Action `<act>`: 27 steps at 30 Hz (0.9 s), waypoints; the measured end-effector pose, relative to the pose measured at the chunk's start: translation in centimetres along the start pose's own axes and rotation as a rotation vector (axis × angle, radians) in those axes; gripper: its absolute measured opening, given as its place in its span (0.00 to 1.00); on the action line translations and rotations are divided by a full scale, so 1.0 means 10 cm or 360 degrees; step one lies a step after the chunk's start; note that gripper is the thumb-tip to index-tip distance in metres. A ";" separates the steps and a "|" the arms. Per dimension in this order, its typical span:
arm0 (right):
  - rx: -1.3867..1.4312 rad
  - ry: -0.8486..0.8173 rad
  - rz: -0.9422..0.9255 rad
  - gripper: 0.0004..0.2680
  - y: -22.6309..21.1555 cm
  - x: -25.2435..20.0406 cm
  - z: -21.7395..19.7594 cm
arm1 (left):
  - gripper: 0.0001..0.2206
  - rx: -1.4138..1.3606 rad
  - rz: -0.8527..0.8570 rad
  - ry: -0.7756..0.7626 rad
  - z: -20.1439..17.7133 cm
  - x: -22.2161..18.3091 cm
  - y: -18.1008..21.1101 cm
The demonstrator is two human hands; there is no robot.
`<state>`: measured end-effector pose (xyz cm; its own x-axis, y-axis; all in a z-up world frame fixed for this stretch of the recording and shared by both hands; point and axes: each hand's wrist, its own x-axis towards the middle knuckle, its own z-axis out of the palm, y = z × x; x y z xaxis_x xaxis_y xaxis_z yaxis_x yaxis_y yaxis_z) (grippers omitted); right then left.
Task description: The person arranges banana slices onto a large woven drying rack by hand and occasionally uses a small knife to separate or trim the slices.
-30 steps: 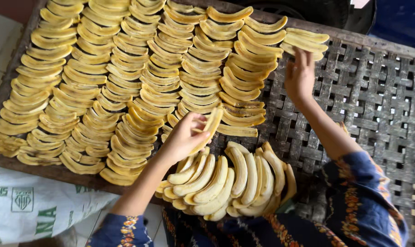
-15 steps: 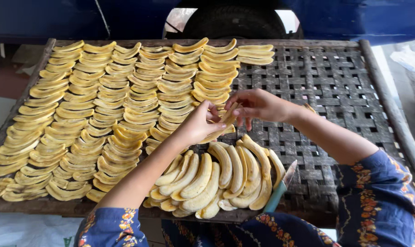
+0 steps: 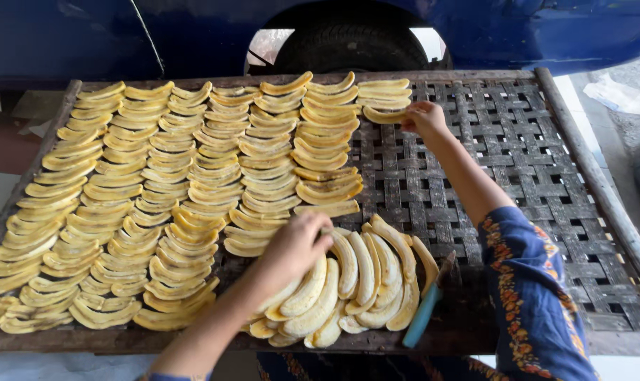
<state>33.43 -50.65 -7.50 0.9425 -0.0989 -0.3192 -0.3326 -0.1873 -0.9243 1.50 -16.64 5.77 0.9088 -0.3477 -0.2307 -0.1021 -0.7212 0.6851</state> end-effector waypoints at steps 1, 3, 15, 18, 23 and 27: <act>0.0065 0.0029 0.0004 0.09 0.11 0.12 0.00 | 0.14 0.0117 -0.0008 -0.0138 0.04 -0.09 0.06; 0.0194 0.0090 0.0021 0.10 0.23 0.28 0.04 | 0.20 0.0194 -0.0007 -0.0307 0.10 -0.25 0.11; -0.2235 -0.1151 -0.0406 0.11 -0.52 -1.98 0.19 | 0.24 0.0206 0.0276 -0.0221 0.19 -0.26 -0.09; -0.2634 -0.1254 -0.0520 0.21 -0.27 -2.85 0.15 | 0.24 0.0311 0.0357 -0.0146 0.19 -0.29 0.00; -0.1712 -0.1107 -0.0995 0.14 -0.11 -3.01 0.07 | 0.20 0.0126 0.0406 -0.0106 0.20 -0.38 0.16; -0.1456 -0.1126 -0.1004 0.12 -0.21 -3.18 -0.04 | 0.19 0.0018 0.0416 -0.0066 0.18 -0.45 0.21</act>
<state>4.15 -47.55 4.67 0.6626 0.7254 -0.1864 0.5296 -0.6297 -0.5683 -3.57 -17.67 6.96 0.8337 -0.5471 -0.0752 -0.3358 -0.6103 0.7174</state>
